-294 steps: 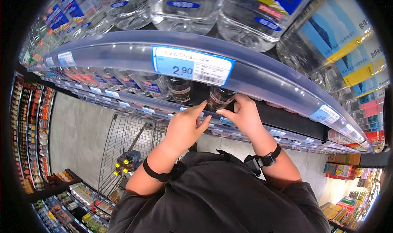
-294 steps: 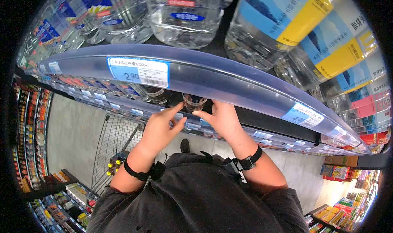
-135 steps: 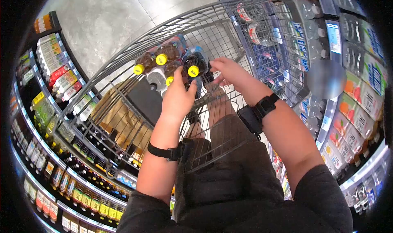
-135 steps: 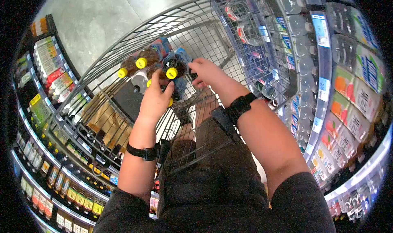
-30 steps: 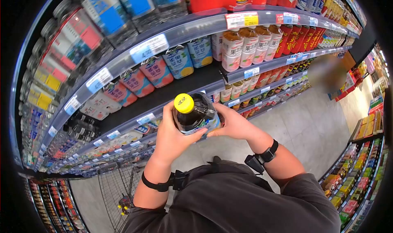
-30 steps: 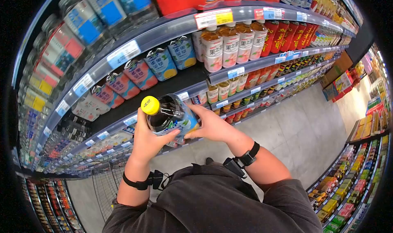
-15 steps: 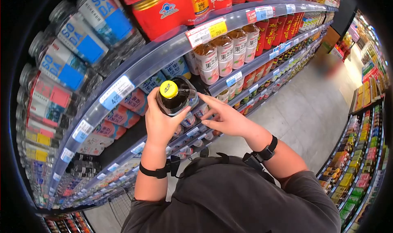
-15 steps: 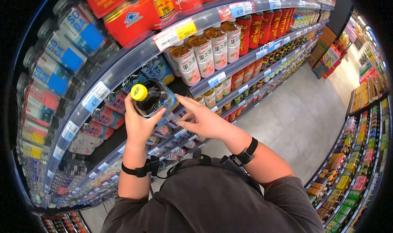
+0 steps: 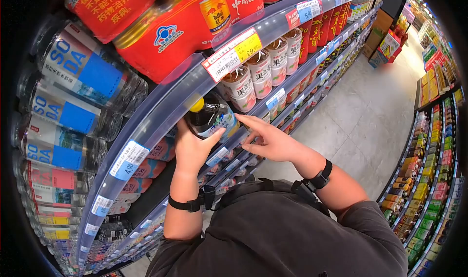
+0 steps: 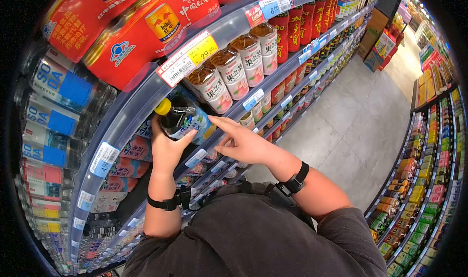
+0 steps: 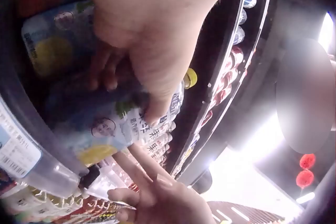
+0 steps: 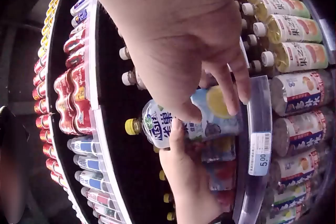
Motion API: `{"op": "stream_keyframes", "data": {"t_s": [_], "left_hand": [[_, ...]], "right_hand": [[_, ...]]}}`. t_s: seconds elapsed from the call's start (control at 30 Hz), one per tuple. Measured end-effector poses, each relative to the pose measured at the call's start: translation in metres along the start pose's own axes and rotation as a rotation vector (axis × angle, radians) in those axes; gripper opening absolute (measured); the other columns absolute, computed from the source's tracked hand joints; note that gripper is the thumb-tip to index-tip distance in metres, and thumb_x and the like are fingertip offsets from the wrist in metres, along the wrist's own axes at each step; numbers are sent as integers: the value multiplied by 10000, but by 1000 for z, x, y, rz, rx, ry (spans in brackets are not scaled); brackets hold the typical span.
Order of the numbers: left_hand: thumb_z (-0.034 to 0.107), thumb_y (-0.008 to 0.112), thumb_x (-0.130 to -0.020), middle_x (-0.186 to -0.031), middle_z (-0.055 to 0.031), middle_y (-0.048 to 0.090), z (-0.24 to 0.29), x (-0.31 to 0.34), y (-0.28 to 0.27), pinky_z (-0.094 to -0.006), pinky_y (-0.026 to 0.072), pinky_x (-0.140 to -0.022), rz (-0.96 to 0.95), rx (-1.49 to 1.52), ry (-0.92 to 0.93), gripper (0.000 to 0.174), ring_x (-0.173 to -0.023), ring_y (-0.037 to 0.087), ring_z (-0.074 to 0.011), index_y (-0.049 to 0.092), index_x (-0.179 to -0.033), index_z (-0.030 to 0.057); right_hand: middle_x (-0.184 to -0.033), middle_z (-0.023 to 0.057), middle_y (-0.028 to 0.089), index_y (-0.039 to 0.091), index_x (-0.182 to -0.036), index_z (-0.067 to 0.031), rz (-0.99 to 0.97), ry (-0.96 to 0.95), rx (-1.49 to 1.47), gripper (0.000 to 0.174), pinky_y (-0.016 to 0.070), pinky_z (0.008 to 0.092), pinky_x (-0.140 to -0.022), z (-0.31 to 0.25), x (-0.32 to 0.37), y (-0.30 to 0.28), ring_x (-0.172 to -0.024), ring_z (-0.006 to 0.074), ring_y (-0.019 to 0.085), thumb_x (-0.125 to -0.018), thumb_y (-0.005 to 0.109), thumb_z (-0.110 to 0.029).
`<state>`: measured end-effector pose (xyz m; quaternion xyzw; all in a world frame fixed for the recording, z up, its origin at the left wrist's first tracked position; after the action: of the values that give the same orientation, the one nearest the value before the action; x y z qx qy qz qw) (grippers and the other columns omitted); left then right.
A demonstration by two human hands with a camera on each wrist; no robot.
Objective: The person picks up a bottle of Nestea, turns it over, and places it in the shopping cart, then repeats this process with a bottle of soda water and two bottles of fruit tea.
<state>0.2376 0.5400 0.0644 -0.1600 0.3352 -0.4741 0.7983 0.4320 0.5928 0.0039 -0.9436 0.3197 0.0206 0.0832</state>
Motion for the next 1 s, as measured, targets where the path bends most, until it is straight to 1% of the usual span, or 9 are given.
{"op": "stream_keyframes", "data": {"t_s": [0.4, 0.47, 0.5, 0.57, 0.63, 0.67, 0.8, 0.93, 1.0], "left_hand": [[260, 911, -769, -1231, -230, 687, -4, -6, 6, -416, 532, -979, -89, -54, -59, 848, -1122, 696, -347, 431, -1397, -47], [280, 911, -771, -1236, -231, 686, 0, -7, 5, -420, 526, -990, -68, -59, -37, 860, -1142, 688, -349, 429, -1404, -46], [300, 911, -773, -1240, -232, 686, 2, -6, 3, -424, 520, -1002, -53, -68, -18, 872, -1162, 679, -352, 427, -1411, -45], [335, 896, -791, -1311, -278, 633, -7, -5, 4, -446, 514, -1011, -82, -92, -10, 941, -1181, 655, -414, 358, -1469, -35], [319, 890, -800, -1277, -261, 641, -16, 1, 16, -419, 506, -1015, -278, 42, -150, 912, -1161, 654, -375, 376, -1460, -44], [273, 876, -811, -1255, -243, 646, -27, 6, 24, -390, 538, -936, -363, 37, -166, 882, -1012, 682, -320, 387, -1468, -57], [187, 840, -828, -1284, -231, 656, -14, 31, 8, -353, 566, -753, -225, 11, -238, 887, -735, 657, -217, 354, -1524, -70], [126, 788, -889, -1303, -192, 670, -9, 70, -22, -301, 553, -737, -74, 31, -223, 722, -781, 651, -156, 424, -1493, -29], [103, 771, -902, -1288, -177, 679, -13, 93, -37, -290, 550, -722, -62, 80, -241, 627, -775, 647, -141, 481, -1445, -16]], "right_hand": [[-1495, 173, 490, 321, -1632, -100, -54, 54, -14, 768, 582, 285, -757, 6, 8, -9, -964, 154, 692, -953, 669, -22], [-1366, 159, 602, 346, -1623, -93, -112, 276, 37, 729, 577, 297, -808, 10, 22, -14, -973, 135, 686, -966, 654, -25], [-1366, 159, 602, 346, -1623, -93, -118, 277, 47, 729, 577, 297, -808, 15, 29, -18, -973, 135, 686, -966, 654, -25], [-1036, 42, 710, 382, -1606, -92, -12, 114, -33, 713, 508, 263, -726, 21, 44, -34, -820, 72, 589, -967, 697, -97], [-1178, 80, 721, 436, -1568, -69, 18, 59, -68, 629, 531, 274, -768, 13, 64, -46, -876, 97, 643, -989, 676, -121], [-1255, 102, 705, 461, -1545, -59, 81, 121, -248, 580, 542, 288, -802, 8, 77, -54, -919, 124, 668, -1004, 655, -138], [-1436, 146, 635, 510, -1493, -49, 184, 216, -316, 479, 564, 333, -882, 16, 121, -87, -1034, 208, 712, -1041, 600, -180], [-1408, 234, 625, 496, -1491, -20, 226, 263, -456, 482, 580, 347, -865, 35, 157, -96, -1022, 245, 717, -1046, 590, -181], [-1398, 213, 639, 507, -1483, -22, 173, 289, -489, 475, 571, 344, -872, 49, 168, -90, -1031, 237, 715, -1048, 595, -193]]}}
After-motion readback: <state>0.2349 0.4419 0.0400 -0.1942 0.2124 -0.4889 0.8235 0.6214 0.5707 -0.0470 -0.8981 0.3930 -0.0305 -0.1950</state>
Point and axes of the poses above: each hand's wrist, its own x-axis away from the middle knuckle, its own y-axis out of the palm, z = x × y, the point moved 8 cm from there along -x, towards the middle knuckle
